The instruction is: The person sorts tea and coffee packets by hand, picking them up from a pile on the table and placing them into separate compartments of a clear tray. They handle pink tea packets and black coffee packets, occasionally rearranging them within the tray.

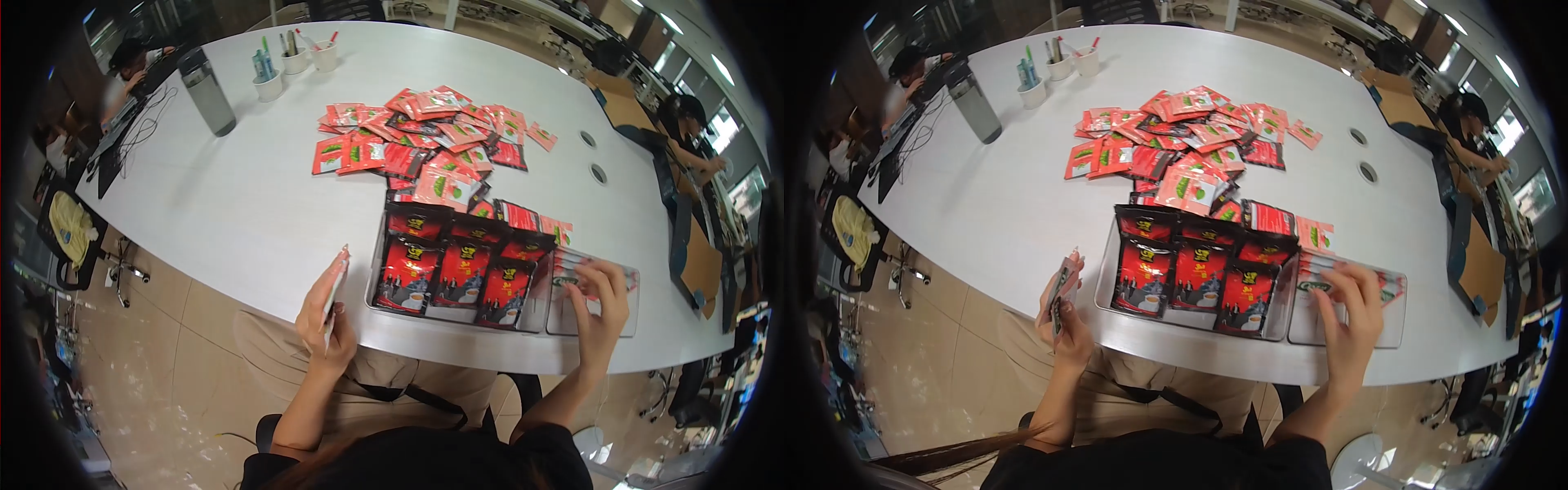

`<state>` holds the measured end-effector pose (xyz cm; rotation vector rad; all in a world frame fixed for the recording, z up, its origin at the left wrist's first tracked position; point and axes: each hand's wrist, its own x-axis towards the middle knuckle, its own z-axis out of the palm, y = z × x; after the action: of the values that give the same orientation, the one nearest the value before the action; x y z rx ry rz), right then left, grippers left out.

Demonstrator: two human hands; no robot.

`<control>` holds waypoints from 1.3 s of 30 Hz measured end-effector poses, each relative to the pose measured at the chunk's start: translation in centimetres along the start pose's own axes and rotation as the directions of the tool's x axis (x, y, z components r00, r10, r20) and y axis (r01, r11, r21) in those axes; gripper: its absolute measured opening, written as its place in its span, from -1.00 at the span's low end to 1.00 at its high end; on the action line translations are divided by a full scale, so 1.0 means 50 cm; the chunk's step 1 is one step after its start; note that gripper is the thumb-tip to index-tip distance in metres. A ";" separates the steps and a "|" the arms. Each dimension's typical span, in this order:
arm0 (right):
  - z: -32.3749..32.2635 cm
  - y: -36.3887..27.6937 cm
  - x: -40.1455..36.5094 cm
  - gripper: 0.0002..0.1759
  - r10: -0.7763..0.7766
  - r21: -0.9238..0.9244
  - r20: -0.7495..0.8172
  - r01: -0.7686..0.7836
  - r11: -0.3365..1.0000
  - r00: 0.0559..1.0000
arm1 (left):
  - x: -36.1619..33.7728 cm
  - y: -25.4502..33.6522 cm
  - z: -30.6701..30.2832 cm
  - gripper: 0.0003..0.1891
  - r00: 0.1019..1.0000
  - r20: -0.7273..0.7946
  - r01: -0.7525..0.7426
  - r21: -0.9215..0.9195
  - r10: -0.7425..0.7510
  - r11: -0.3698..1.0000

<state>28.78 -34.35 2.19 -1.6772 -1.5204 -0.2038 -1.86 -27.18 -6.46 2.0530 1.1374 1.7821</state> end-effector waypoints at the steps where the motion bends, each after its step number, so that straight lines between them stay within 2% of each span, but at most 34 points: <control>1: -0.008 -0.001 -0.011 -0.80 -0.001 -0.001 -0.034 0.001 1.000 0.999 | -0.010 0.001 0.004 -0.63 0.997 -0.038 0.067 -0.044 -0.068 0.997; 2: -0.013 0.000 -0.017 -0.81 -0.015 0.011 -0.068 0.016 1.000 0.998 | -0.011 0.000 0.006 -0.63 0.998 -0.032 0.043 -0.064 -0.045 0.997; 4: -0.046 0.038 -0.041 -0.90 -0.010 0.017 0.177 0.007 1.000 0.984 | -0.004 -0.005 0.002 -0.64 0.999 -0.044 -0.005 -0.071 0.002 0.997; 6: -0.050 0.086 -0.060 -0.82 -0.050 0.019 0.429 0.047 0.999 0.902 | 0.007 -0.009 -0.004 -0.62 0.993 -0.059 -0.108 -0.052 0.105 0.993; 7: -0.033 0.069 -0.054 -0.89 -0.081 0.024 0.353 0.078 0.997 0.932 | 0.009 -0.009 -0.009 -0.59 0.995 -0.042 -0.093 -0.062 0.091 0.994; 8: -0.021 0.042 -0.050 -0.88 -0.106 0.030 0.273 0.102 0.994 0.956 | 0.009 -0.008 -0.014 -0.55 0.997 -0.023 -0.078 -0.075 0.076 0.994; 11: -0.042 0.019 -0.026 -0.76 0.003 0.042 0.450 -0.025 0.999 0.893 | 0.010 0.001 -0.024 -0.39 1.000 0.003 -0.001 -0.153 0.002 0.988; 18: -0.039 0.017 -0.020 -0.74 -0.006 0.000 0.439 0.007 1.000 0.898 | 0.008 -0.002 -0.022 -0.47 1.000 -0.026 0.007 -0.156 -0.011 0.988; 21: -0.048 0.030 -0.043 -0.70 0.081 -0.014 0.282 -0.080 0.997 0.956 | 0.011 0.001 -0.029 -0.54 1.000 -0.009 0.023 -0.164 -0.025 0.986; 23: -0.023 0.041 -0.060 -0.62 0.113 0.110 -0.019 -0.110 0.988 0.993 | 0.011 -0.006 -0.025 -0.59 0.999 -0.031 0.029 -0.203 -0.036 0.979; 25: 0.012 0.043 -0.074 -0.49 0.171 0.238 -0.309 -0.098 0.966 0.936 | 0.016 0.005 -0.024 -0.63 0.999 -0.025 0.038 -0.268 -0.047 0.963; 26: 0.031 0.032 -0.074 -0.55 -0.031 0.209 -0.417 0.129 0.970 0.908 | 0.020 0.010 -0.025 -0.64 0.998 -0.025 0.041 -0.296 -0.051 0.954; 27: 0.055 0.001 -0.068 -0.61 -0.222 0.159 -0.514 0.347 0.924 0.828 | 0.024 0.015 -0.024 -0.67 0.999 -0.035 -0.032 -0.312 0.023 0.950; 28: 0.074 -0.032 -0.065 -0.65 -0.392 0.088 -0.596 0.543 0.835 0.700 | 0.028 0.021 -0.017 -0.69 0.994 -0.044 -0.104 -0.325 0.095 0.940; 31: 0.084 -0.124 -0.085 -0.78 -0.548 0.336 -0.321 0.634 0.697 0.773 | 0.040 0.029 -0.003 -0.76 0.947 -0.049 -0.317 -0.315 0.318 0.895; 33: 0.126 -0.097 -0.092 -0.76 -0.745 0.299 -0.265 0.787 0.540 0.612 | 0.036 0.029 0.000 -0.77 0.919 -0.029 -0.385 -0.277 0.393 0.880; 35: 0.187 -0.066 -0.099 -0.68 -0.891 0.262 -0.201 0.899 0.352 0.407 | 0.034 0.029 0.008 -0.79 0.902 -0.046 -0.425 -0.267 0.429 0.865; 36: 0.226 -0.159 -0.115 -0.70 -0.684 0.322 -0.352 0.769 0.552 0.638 | 0.034 0.026 0.010 -0.80 0.908 -0.021 -0.406 -0.291 0.418 0.866; 37: 0.238 -0.218 -0.125 -0.71 -0.554 0.403 -0.343 0.652 0.643 0.759 | 0.034 0.022 0.011 -0.80 0.913 0.004 -0.386 -0.313 0.408 0.868; 38: 0.242 -0.246 -0.127 -0.72 -0.410 0.483 -0.313 0.516 0.707 0.856 | 0.034 0.018 0.012 -0.81 0.919 0.028 -0.362 -0.333 0.392 0.871; 39: 0.264 -0.240 -0.129 -0.70 -0.370 0.469 -0.442 0.562 0.681 0.817 | 0.035 0.019 0.011 -0.82 0.927 0.029 -0.341 -0.341 0.373 0.876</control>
<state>11.31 -31.53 -4.58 -0.6947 -1.5381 -0.2323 -0.98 -26.54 -4.70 2.2061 0.4046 1.8491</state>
